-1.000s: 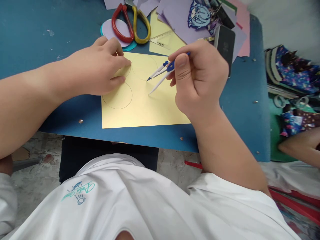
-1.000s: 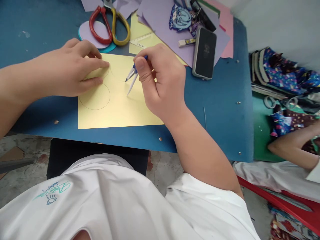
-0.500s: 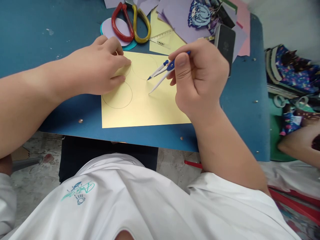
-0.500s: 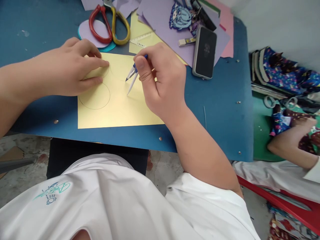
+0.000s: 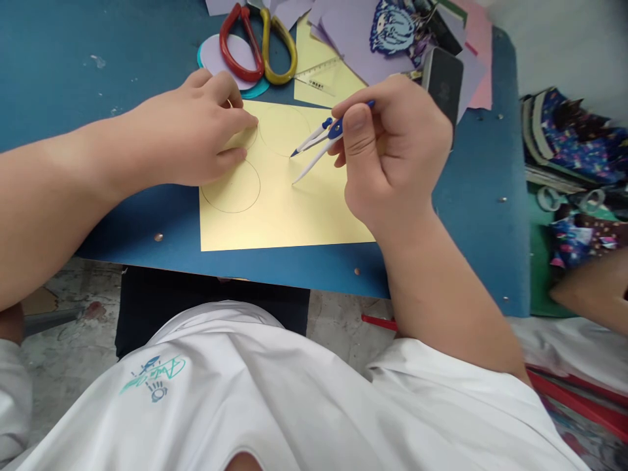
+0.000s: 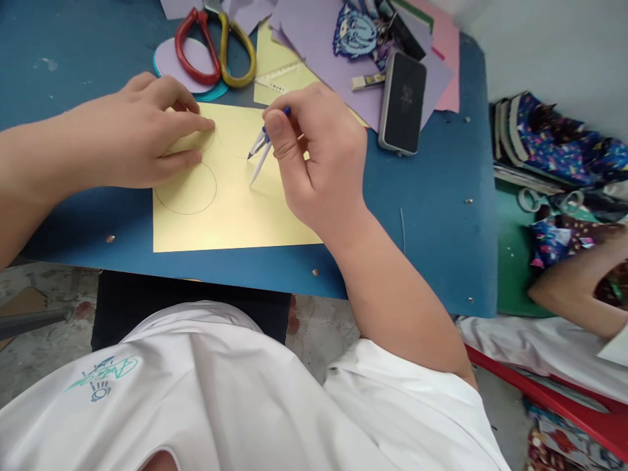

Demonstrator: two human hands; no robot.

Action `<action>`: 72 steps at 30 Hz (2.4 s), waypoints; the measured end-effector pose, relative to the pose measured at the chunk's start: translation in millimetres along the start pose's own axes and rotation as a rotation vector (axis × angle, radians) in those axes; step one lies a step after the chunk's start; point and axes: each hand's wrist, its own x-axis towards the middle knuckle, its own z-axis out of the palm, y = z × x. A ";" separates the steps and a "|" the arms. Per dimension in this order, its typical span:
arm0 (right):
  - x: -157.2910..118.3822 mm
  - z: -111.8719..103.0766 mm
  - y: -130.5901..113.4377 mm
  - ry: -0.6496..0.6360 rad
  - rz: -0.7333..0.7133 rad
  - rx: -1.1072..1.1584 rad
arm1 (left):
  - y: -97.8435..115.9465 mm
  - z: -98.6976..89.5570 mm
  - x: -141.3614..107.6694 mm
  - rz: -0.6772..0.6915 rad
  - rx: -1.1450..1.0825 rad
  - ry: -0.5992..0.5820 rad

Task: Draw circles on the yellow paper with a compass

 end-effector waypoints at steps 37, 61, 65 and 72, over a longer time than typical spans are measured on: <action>-0.2 -6.0 4.7 -0.042 -0.025 -0.045 | 9.0 -5.8 2.2 -0.053 0.025 -0.057; -0.8 1.2 -2.3 0.025 0.063 -0.030 | 2.7 -7.3 0.7 -0.009 -0.039 -0.074; -0.4 2.4 -0.9 0.007 0.048 -0.035 | 3.0 -5.3 0.3 -0.006 -0.019 -0.028; -0.2 0.3 -4.8 -0.004 0.049 -0.019 | 0.6 -5.0 0.5 0.008 -0.017 -0.049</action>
